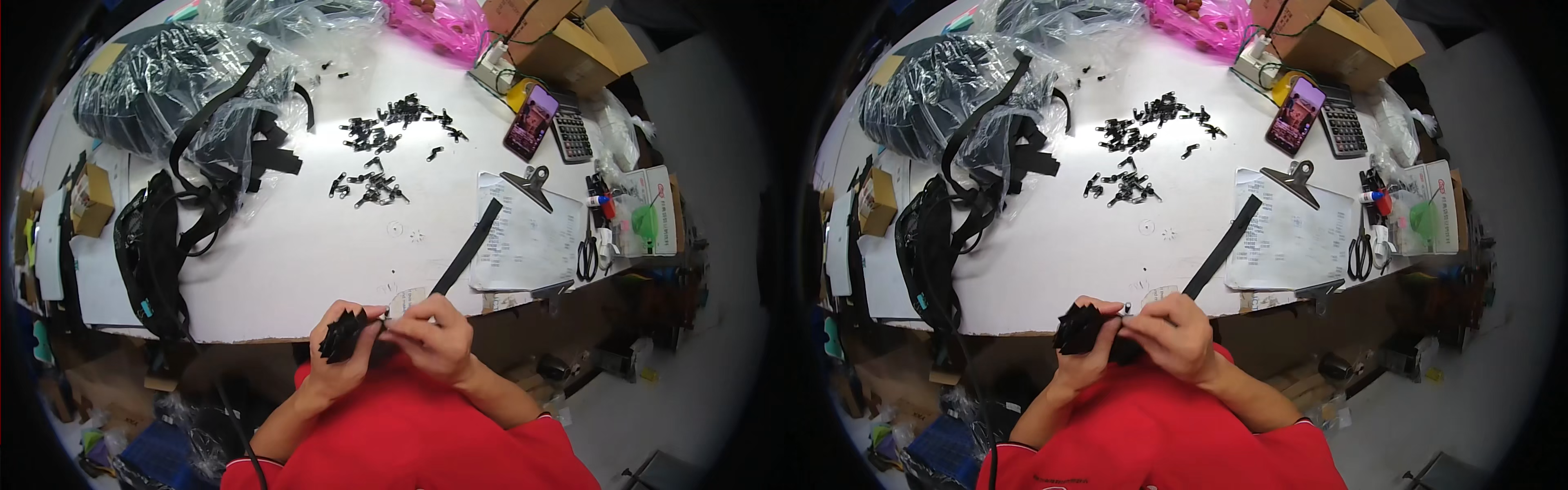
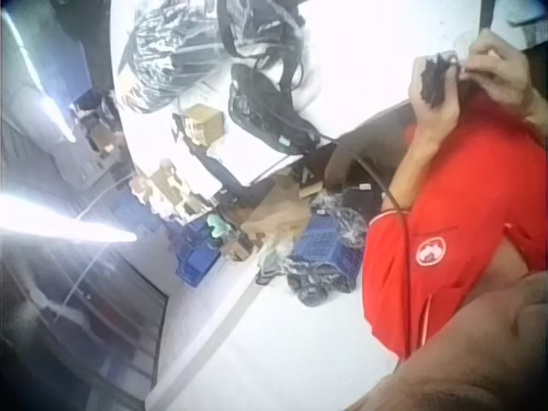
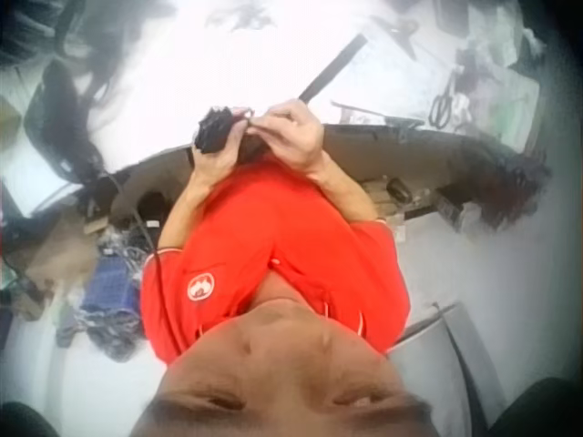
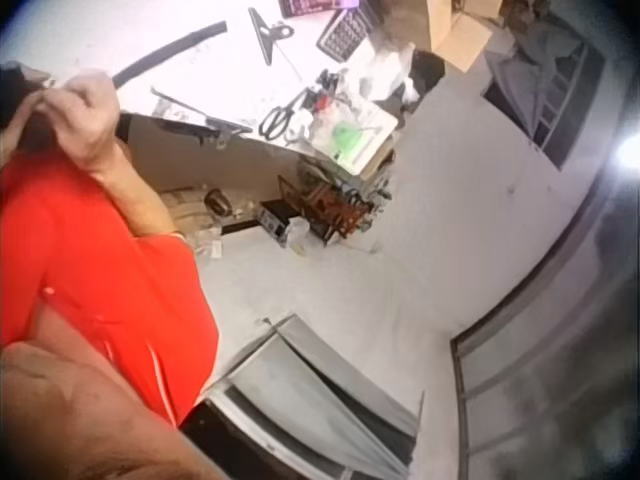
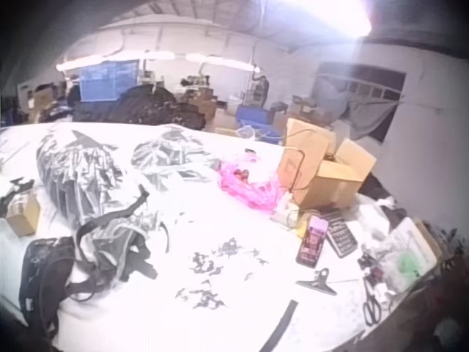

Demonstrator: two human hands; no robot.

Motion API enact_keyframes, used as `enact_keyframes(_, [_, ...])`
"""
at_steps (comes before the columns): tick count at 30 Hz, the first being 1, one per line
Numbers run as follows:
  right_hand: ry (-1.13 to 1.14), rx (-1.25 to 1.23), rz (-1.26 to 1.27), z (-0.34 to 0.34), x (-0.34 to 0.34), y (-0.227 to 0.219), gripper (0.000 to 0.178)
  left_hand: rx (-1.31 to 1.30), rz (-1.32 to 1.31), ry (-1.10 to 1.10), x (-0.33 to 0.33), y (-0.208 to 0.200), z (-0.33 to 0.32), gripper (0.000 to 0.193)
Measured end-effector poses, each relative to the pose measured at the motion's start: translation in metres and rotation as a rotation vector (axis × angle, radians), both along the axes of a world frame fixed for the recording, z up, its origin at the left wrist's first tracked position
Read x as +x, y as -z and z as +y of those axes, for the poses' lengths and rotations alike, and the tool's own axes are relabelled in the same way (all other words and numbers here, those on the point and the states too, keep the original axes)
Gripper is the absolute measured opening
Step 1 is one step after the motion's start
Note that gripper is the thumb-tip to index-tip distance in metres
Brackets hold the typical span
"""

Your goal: The person assembles black fabric straps by hand, inserting small metal hardware pieces into the strap ends. They repeatedly pick up a strap, thread a metal piece through a loop, and secure it, working at a cluttered white table.

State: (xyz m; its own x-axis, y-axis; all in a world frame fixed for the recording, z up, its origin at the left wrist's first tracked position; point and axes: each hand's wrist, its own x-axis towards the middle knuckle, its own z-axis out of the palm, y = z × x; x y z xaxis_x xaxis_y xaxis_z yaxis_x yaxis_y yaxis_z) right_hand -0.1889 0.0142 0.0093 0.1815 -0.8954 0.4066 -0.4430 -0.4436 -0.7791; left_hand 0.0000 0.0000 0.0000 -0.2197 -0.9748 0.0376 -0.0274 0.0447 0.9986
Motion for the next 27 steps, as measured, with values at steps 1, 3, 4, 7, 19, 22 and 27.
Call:
enact_keyframes(1, [-0.034, 0.0, -0.064, 0.001, 0.004, -0.004, 0.026, -0.05, -0.023, 0.007, 0.004, 0.003, -0.002, 0.015])
enact_keyframes(3, [0.025, 0.22, -0.253, 0.005, 0.008, -0.006, 0.021, -0.081, -0.006, -0.003, 0.001, 0.001, -0.004, 0.014])
enact_keyframes(4, [0.12, 0.439, -0.377, 0.008, 0.011, -0.006, 0.019, -0.061, 0.033, -0.021, -0.005, -0.004, -0.003, 0.014])
enact_keyframes(7, [0.131, 0.753, -0.573, 0.008, 0.011, 0.002, 0.012, -0.095, 0.044, -0.035, -0.009, -0.004, -0.001, 0.013])
enact_keyframes(19, [0.008, 0.725, -0.748, 0.007, 0.018, 0.003, 0.002, 0.166, 0.271, -0.009, -0.005, 0.004, 0.004, 0.015])
enact_keyframes(22, [-0.019, 0.741, -0.704, 0.006, 0.015, 0.005, 0.003, 0.191, 0.308, 0.02, -0.005, 0.003, 0.004, 0.016])
enact_keyframes(27, [-0.027, 0.841, -0.708, 0.004, 0.008, 0.003, 0.005, 0.229, 0.328, 0.101, 0.0, 0.007, 0.003, 0.018])
